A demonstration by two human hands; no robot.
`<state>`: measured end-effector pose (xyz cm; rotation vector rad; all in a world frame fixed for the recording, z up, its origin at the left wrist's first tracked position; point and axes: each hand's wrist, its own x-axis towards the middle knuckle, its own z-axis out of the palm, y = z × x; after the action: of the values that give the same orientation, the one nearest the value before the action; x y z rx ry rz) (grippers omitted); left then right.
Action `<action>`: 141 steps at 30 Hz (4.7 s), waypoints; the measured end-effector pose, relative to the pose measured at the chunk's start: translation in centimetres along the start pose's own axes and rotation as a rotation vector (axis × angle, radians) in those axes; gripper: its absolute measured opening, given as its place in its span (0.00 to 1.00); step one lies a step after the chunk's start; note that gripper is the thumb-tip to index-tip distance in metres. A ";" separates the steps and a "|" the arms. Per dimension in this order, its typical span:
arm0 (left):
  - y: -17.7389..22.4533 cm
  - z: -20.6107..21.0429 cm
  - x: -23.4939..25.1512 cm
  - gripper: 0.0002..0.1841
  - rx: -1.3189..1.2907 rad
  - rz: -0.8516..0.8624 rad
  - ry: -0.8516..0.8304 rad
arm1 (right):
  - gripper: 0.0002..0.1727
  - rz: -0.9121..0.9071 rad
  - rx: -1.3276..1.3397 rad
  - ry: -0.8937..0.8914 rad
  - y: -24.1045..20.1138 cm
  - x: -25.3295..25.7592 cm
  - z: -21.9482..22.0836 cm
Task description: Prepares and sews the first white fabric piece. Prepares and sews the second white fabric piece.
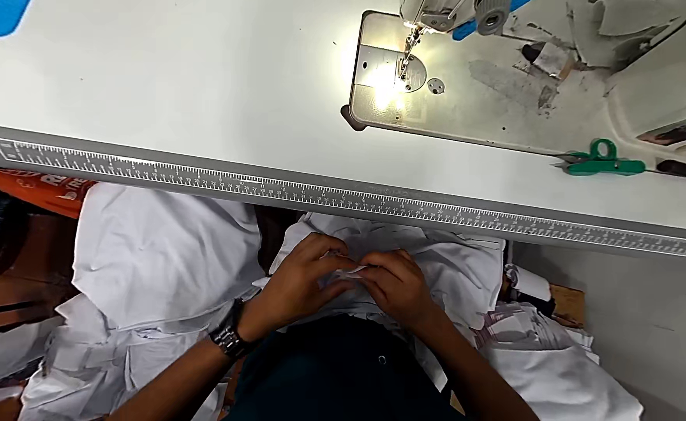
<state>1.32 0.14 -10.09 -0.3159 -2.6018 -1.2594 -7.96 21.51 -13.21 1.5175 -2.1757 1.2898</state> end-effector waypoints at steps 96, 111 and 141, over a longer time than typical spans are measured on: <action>4.7 10.2 0.9 0.09 0.103 -0.004 0.096 | 0.09 0.931 0.615 -0.160 2.0 -0.6 -1.3; -2.4 1.7 2.8 0.16 -0.232 -0.188 -0.051 | 0.06 0.542 0.514 -0.074 3.5 -1.1 -0.9; -0.5 1.7 3.3 0.02 -0.162 -0.461 0.081 | 0.09 0.233 -0.067 0.016 1.9 1.5 -1.1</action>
<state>-2.17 1.46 -10.49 0.3241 -2.5917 -1.5889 -10.56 21.52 -12.64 1.2539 -2.4169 1.2739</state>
